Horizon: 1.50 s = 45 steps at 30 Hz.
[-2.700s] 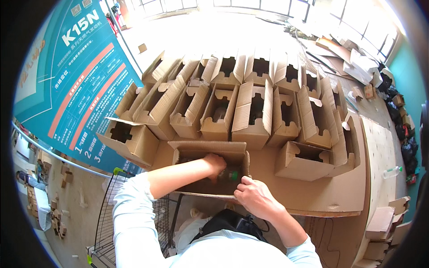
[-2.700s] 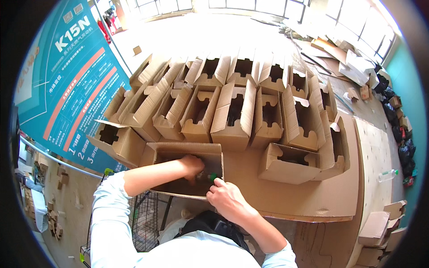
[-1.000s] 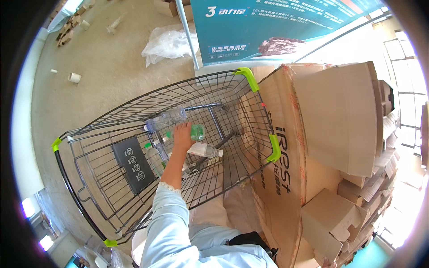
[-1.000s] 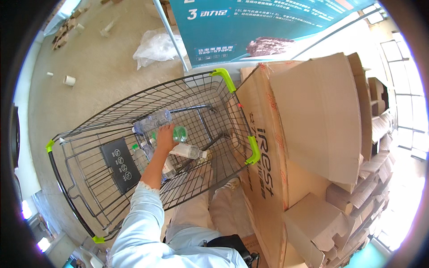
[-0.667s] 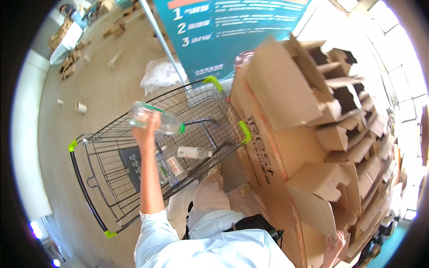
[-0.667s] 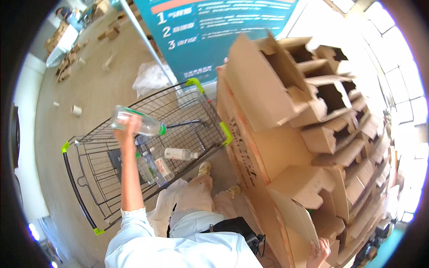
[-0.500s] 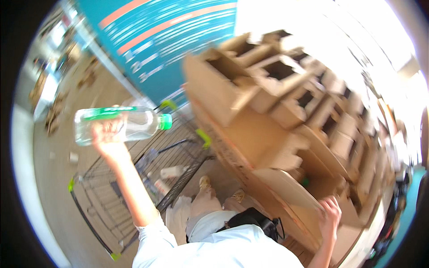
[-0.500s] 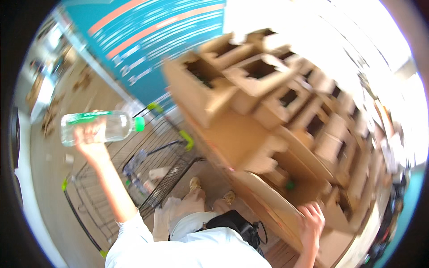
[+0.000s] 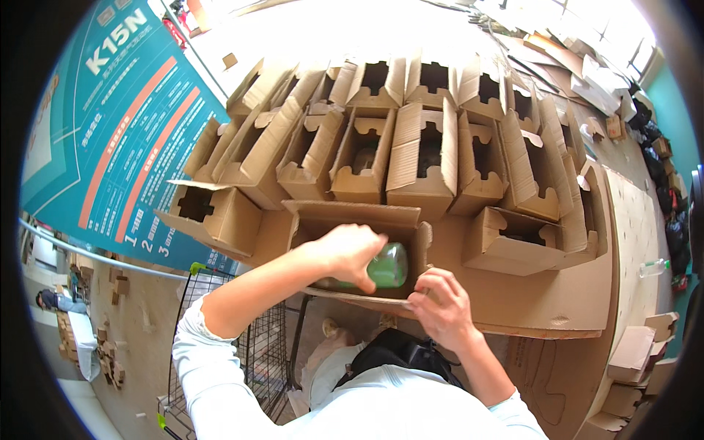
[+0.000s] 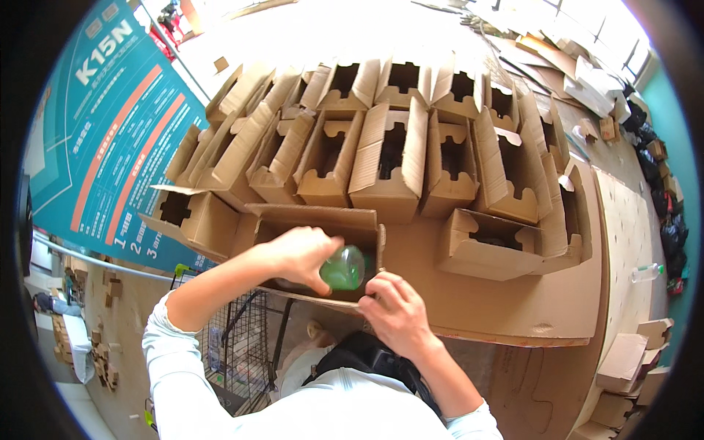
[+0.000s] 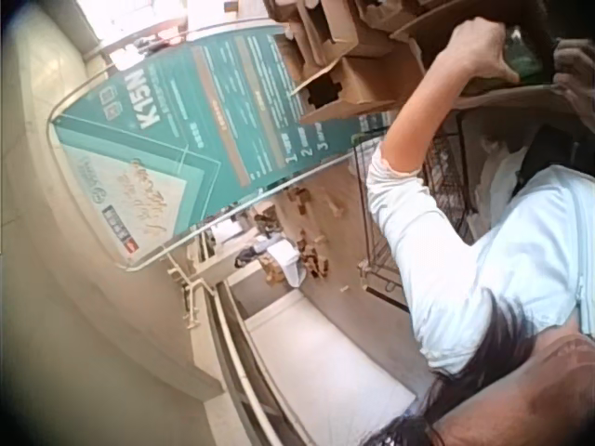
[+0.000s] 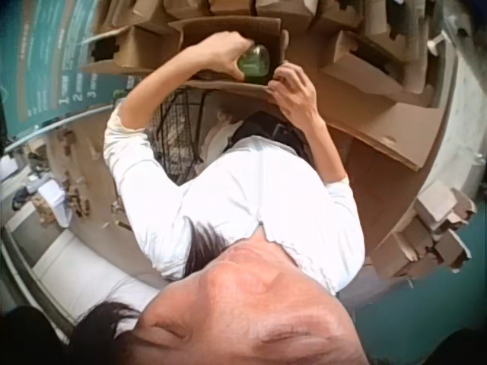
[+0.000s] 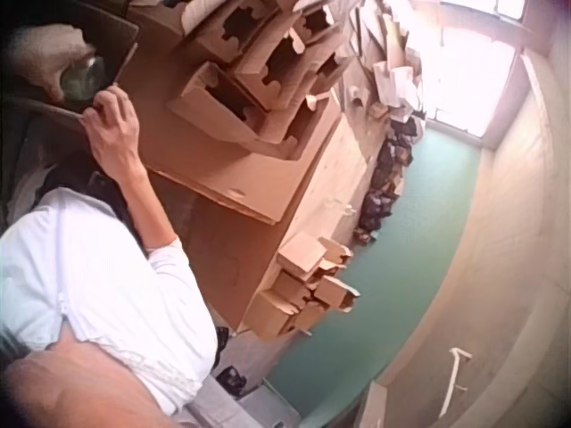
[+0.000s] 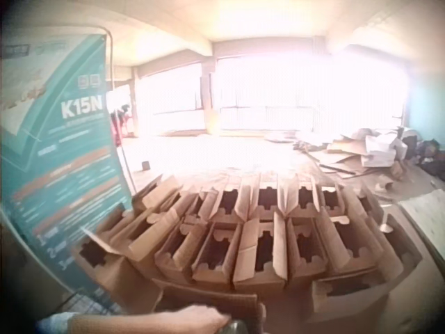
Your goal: The person retrieves plastic bottles from a shopping cart and inserts them into individual slots within cardboard boxes. They move boxes on the table to access empty compartments.
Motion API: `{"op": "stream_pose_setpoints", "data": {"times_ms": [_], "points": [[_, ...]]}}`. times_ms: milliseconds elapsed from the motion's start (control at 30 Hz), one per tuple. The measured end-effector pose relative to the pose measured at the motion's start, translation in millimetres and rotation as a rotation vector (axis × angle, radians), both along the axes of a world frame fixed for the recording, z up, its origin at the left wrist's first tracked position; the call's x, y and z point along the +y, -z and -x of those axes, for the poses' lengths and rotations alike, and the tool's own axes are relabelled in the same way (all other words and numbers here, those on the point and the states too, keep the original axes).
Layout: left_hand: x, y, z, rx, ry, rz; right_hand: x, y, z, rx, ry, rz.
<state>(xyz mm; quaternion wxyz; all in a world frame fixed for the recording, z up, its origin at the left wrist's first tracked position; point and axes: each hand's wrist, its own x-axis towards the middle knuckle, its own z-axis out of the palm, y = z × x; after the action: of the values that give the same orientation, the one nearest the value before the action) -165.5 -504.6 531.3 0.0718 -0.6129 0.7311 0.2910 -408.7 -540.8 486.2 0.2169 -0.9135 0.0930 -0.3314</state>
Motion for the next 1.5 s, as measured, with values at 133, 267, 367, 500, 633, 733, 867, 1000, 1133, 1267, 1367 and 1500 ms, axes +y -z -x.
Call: {"op": "stream_pose_setpoints", "data": {"times_ms": [133,267,367,500,633,733,867,1000,1133,1267,1367,1500], "points": [[-4.4,57.3,-2.1,0.038,0.110,-0.230,3.4,5.5,-4.8,-0.027,-0.016,-0.041],[16.4,35.0,-11.4,0.211,0.086,-0.155,6.2,3.6,-7.4,-0.021,-0.013,-0.070],[44.0,-25.5,-16.0,0.313,-0.201,0.388,4.6,10.8,-5.7,-0.131,0.104,-0.108],[132.5,-26.2,-37.2,0.471,-0.752,0.814,3.4,23.8,-5.6,-0.192,0.080,-0.356],[170.0,46.0,-40.0,0.477,-0.730,0.707,15.9,43.2,-25.4,0.027,-0.003,-0.366],[169.1,81.9,-44.2,0.770,-0.959,0.612,8.8,56.9,-28.6,0.093,0.051,-0.340],[148.7,75.9,-47.9,0.403,-0.973,0.809,2.3,19.3,-47.5,0.077,0.388,-0.179],[126.7,49.5,-71.3,0.143,-0.607,0.848,-33.0,-6.0,-72.5,0.205,0.264,0.017],[116.9,45.0,-96.8,0.232,-0.455,0.778,-36.6,-3.8,-76.5,0.258,0.151,-0.110],[128.8,66.6,-109.6,0.333,-0.396,0.619,-14.2,14.2,-64.9,0.372,0.047,-0.098],[136.7,71.9,-111.9,0.461,-0.361,0.376,3.1,-2.3,-58.6,0.660,0.078,-0.141],[135.5,78.5,-113.8,0.538,-0.301,0.277,12.2,8.4,-65.4,0.808,0.163,0.005]]}}
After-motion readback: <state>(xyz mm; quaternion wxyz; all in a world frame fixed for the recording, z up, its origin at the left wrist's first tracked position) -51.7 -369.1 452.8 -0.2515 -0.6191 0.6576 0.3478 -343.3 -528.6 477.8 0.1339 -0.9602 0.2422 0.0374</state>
